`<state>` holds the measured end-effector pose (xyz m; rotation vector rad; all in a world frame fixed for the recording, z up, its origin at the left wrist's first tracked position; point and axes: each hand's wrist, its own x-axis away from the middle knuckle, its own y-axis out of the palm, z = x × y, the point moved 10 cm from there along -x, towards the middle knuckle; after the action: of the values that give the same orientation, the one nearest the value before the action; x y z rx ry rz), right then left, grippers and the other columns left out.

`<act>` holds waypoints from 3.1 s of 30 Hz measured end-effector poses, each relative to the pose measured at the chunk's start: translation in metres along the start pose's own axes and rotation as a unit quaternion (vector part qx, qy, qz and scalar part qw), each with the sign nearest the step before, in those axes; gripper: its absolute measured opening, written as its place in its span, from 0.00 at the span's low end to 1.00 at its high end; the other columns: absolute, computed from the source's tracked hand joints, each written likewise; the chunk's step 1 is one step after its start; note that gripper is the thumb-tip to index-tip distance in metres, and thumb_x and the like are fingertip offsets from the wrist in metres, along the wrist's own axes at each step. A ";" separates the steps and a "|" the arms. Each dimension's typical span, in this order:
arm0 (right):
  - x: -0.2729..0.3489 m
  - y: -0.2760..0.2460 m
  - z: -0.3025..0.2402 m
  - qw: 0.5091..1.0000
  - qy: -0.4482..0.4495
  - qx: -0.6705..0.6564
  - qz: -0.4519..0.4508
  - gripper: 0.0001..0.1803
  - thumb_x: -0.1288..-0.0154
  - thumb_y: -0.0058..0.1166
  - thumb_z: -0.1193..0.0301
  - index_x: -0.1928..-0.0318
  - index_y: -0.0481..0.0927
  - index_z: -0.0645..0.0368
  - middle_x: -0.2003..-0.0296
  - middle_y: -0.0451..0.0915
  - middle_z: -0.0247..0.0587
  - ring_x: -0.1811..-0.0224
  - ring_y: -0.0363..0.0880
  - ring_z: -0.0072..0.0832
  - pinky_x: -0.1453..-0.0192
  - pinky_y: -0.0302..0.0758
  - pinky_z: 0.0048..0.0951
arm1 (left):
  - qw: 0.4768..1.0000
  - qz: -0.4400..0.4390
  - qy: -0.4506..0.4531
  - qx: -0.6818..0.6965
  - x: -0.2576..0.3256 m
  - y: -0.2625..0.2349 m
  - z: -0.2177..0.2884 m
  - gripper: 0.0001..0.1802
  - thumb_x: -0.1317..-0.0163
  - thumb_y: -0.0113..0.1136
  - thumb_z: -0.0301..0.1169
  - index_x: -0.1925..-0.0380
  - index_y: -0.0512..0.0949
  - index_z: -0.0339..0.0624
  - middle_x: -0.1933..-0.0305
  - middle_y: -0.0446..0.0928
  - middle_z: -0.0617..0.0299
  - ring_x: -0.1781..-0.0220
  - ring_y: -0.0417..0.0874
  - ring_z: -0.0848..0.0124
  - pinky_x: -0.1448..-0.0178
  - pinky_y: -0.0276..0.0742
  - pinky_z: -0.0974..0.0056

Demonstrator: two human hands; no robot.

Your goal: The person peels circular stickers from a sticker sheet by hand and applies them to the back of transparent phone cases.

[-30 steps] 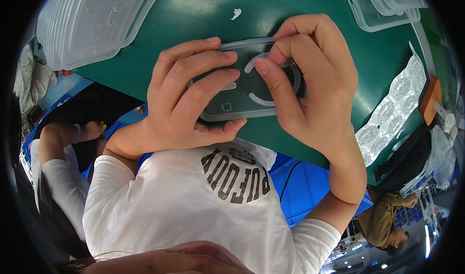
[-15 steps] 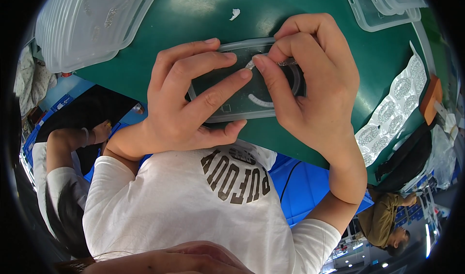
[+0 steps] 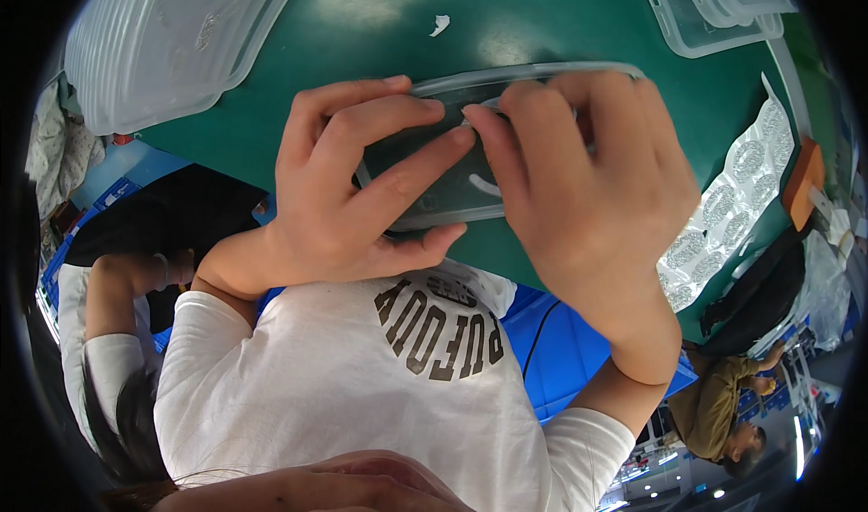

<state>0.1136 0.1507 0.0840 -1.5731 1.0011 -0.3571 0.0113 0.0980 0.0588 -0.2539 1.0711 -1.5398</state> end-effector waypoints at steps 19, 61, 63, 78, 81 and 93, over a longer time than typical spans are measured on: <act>0.007 0.009 0.022 0.976 0.137 -0.170 -0.019 0.08 0.45 0.68 0.79 0.67 0.81 0.61 0.75 0.80 0.36 0.81 0.79 0.25 0.79 0.71 0.22 | 1.000 -0.010 -0.003 -0.011 0.003 0.004 0.009 0.38 0.73 0.74 0.46 0.54 0.86 0.46 0.54 0.77 0.64 0.63 0.74 0.64 0.60 0.69 0.63; 0.013 -0.010 0.020 0.992 0.107 -0.046 0.055 0.11 0.50 0.71 0.75 0.71 0.79 0.53 0.85 0.69 0.23 0.83 0.66 0.21 0.56 0.63 0.30 | 0.999 -0.040 -0.011 -0.003 0.006 0.011 0.014 0.42 0.73 0.75 0.48 0.50 0.84 0.45 0.58 0.75 0.66 0.64 0.69 0.68 0.61 0.63 0.63; 0.013 -0.012 0.020 0.991 0.133 0.007 0.032 0.11 0.50 0.71 0.71 0.71 0.79 0.52 0.86 0.69 0.23 0.84 0.65 0.21 0.57 0.61 0.31 | 0.999 -0.042 -0.012 0.000 0.007 0.013 0.014 0.42 0.72 0.75 0.48 0.49 0.84 0.44 0.57 0.74 0.66 0.65 0.68 0.68 0.61 0.64 0.63; 0.019 -0.010 0.029 0.991 0.121 -0.064 0.009 0.08 0.47 0.69 0.73 0.69 0.81 0.55 0.81 0.77 0.27 0.80 0.74 0.24 0.51 0.65 0.33 | 0.990 -0.076 0.091 0.075 0.016 0.037 0.049 0.32 0.65 0.72 0.33 0.52 0.83 0.38 0.52 0.73 0.63 0.64 0.70 0.64 0.62 0.74 0.67; 0.021 -0.010 0.032 0.987 0.135 -0.081 0.008 0.06 0.46 0.67 0.76 0.69 0.81 0.55 0.81 0.76 0.29 0.81 0.73 0.26 0.53 0.65 0.31 | 0.984 -0.072 0.077 0.141 0.012 0.035 0.045 0.28 0.63 0.70 0.29 0.55 0.83 0.36 0.53 0.74 0.61 0.64 0.74 0.65 0.61 0.76 0.65; 0.022 -0.010 0.037 0.984 0.168 -0.061 -0.014 0.11 0.50 0.71 0.76 0.65 0.83 0.58 0.80 0.76 0.29 0.75 0.71 0.20 0.55 0.67 0.25 | 0.984 -0.071 0.082 0.143 0.010 0.034 0.044 0.26 0.63 0.69 0.25 0.57 0.83 0.36 0.54 0.76 0.60 0.64 0.75 0.66 0.61 0.76 0.66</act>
<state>0.1568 0.1577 0.0768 -1.6717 1.2810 -0.6046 0.0615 0.0716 0.0543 -0.0061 0.9592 -1.8461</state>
